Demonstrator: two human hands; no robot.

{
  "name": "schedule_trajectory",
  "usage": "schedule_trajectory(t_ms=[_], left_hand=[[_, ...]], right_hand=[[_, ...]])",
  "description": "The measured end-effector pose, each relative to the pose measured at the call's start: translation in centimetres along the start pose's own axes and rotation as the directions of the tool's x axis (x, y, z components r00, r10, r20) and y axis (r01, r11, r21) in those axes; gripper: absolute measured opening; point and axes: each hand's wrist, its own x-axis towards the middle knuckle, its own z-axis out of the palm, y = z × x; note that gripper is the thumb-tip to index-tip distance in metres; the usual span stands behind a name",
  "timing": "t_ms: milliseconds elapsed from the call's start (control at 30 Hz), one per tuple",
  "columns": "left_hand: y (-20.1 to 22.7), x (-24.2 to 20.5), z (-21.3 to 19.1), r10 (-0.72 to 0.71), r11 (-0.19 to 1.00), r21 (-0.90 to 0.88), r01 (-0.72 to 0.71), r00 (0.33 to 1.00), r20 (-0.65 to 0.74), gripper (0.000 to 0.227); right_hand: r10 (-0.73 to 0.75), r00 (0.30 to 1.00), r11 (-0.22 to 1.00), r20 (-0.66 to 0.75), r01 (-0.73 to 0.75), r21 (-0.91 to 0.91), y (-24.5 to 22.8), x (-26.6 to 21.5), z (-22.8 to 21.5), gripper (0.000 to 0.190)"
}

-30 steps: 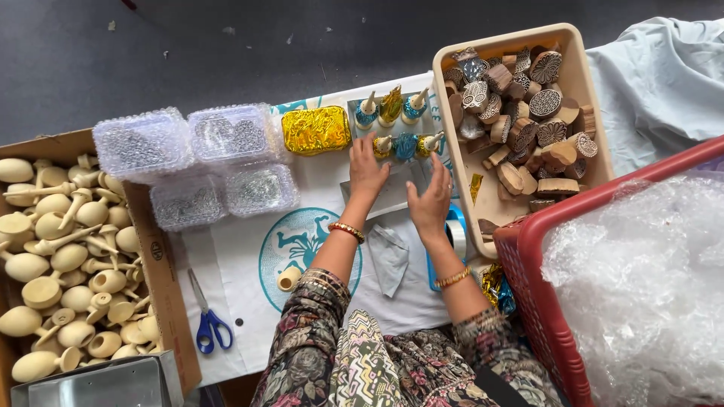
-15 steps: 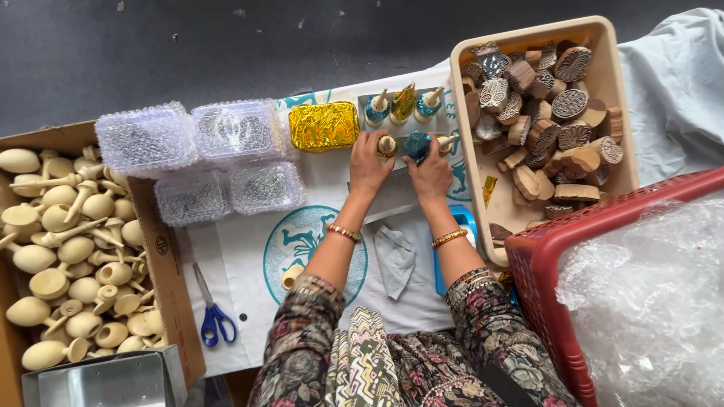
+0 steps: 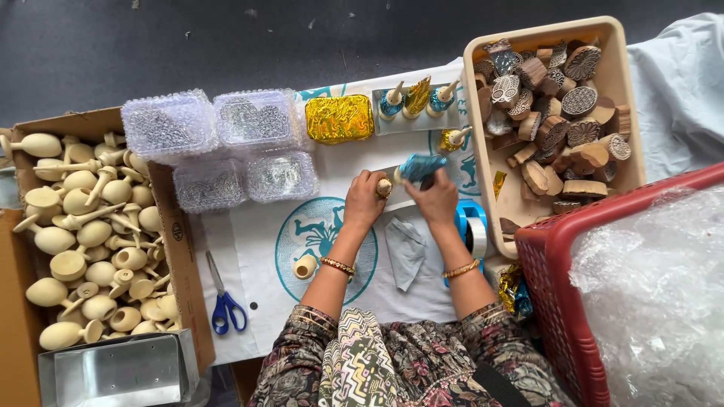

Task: Wrapping small decorative wooden objects in gold foil and paper at a workstation.

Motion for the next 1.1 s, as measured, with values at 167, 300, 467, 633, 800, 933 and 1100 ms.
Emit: schedule_trajectory(t_ms=[167,300,467,633,800,933,1100], left_hand=[[0.1,-0.2,0.2,0.010,0.999,0.041,-0.009,1.000,-0.011,0.061],[0.1,-0.6,0.0,-0.045,0.996,0.080,0.044,0.999,0.006,0.072],[-1.1,-1.6,-0.1,-0.023,1.000,-0.017,0.022,0.997,-0.074,0.081],[-3.8,-2.4,1.6,-0.427,0.892,-0.181,0.415,0.904,-0.034,0.072],[-5.1,-2.4,3.3,-0.481,0.872,-0.084,0.483,0.876,0.042,0.082],[-5.0,-2.4,4.2,-0.569,0.806,-0.088,0.585,0.807,0.159,0.086],[-6.1,-2.3,6.1,-0.538,0.835,-0.061,0.546,0.836,0.111,0.081]], right_hand=[[0.004,0.995,1.000,0.104,-0.004,0.005,-0.5,-2.4,0.6,0.050],[-0.043,0.991,0.999,0.127,0.041,0.017,-0.2,-2.9,0.6,0.059],[-0.068,0.981,0.997,0.182,0.062,0.039,1.6,-2.0,-1.1,0.064],[0.068,0.985,0.986,-0.156,-0.042,0.162,4.7,3.0,-2.4,0.037],[0.009,0.987,0.982,-0.161,0.022,0.188,2.5,7.1,-2.0,0.069],[0.006,0.996,0.994,-0.084,0.003,0.108,4.2,8.2,0.0,0.062],[0.029,0.995,0.990,-0.095,-0.015,0.143,2.9,7.3,-2.5,0.046]])
